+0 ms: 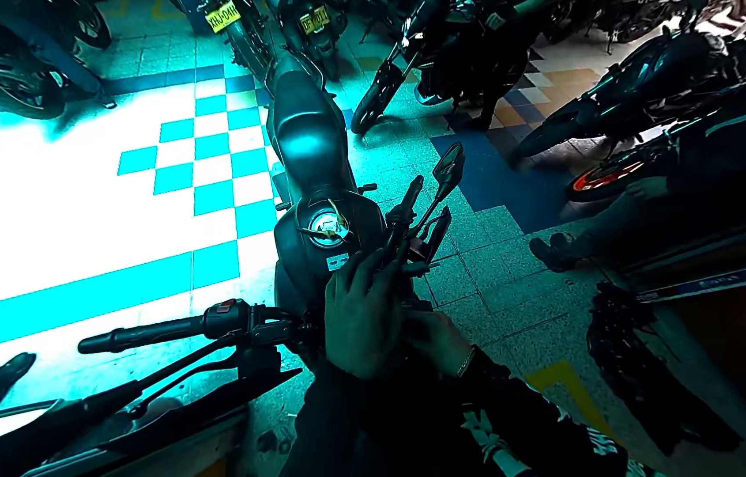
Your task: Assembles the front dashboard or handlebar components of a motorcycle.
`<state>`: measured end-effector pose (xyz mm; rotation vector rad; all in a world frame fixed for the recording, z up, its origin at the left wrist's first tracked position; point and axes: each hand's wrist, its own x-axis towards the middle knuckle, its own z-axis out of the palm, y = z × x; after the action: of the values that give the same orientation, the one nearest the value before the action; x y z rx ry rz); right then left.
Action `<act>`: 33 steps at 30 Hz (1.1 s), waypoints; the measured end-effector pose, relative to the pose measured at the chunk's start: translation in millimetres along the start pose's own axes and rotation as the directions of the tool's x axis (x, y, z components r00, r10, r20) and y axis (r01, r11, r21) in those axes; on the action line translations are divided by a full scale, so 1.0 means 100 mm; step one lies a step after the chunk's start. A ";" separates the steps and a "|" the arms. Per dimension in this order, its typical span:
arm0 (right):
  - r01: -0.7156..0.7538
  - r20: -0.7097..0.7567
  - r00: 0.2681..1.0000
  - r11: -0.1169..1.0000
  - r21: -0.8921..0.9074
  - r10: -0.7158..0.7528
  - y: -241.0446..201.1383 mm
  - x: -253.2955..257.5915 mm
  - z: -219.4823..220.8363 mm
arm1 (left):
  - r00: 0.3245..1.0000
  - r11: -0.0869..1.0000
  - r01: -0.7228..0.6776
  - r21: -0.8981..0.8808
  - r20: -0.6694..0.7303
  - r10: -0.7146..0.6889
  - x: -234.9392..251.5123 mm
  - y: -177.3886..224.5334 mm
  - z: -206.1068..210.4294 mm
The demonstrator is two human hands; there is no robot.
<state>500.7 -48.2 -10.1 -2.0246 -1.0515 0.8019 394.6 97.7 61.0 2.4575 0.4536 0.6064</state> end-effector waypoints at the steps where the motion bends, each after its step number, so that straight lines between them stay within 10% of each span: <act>1: 0.016 -0.038 0.999 1.000 -0.016 -0.017 -0.03 -0.03 0.01 | 0.999 0.988 -0.039 0.153 -0.005 0.040 0.00 0.12 0.03; 3: 0.028 -0.109 0.993 0.999 -0.040 -0.033 -0.07 -0.10 0.04 | 0.996 0.975 -0.085 0.205 0.011 0.084 -0.01 0.22 0.16; 6: 0.067 -0.101 0.993 0.998 0.000 -0.067 -0.01 -0.12 0.03 | 0.958 0.938 -0.265 -0.222 -0.167 0.232 0.06 -0.03 0.36; 11: 0.146 0.064 0.989 0.962 -0.231 -0.134 0.37 -0.28 0.09 | 0.972 0.524 -0.231 -0.820 -0.177 0.152 0.10 -0.29 0.35; 18: 0.172 0.054 0.985 0.947 -0.272 -0.164 0.70 -0.33 0.24 | 0.937 0.317 -0.073 -0.946 -0.174 -0.304 -0.12 -0.10 0.56; 24: 0.218 0.043 0.976 0.946 -0.238 -0.214 0.74 -0.25 0.19 | 0.987 -0.111 -0.045 -0.993 -0.028 -0.156 -0.01 -0.35 0.53; 33: 0.106 -0.182 0.977 0.993 -0.050 -0.114 0.43 -0.28 0.20 | 0.964 0.425 -0.117 -0.898 -0.205 -0.168 -0.14 0.08 0.49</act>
<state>489.7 -83.7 -50.6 -2.0110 -1.0694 0.5287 408.9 63.5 25.4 1.2906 0.1583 0.8819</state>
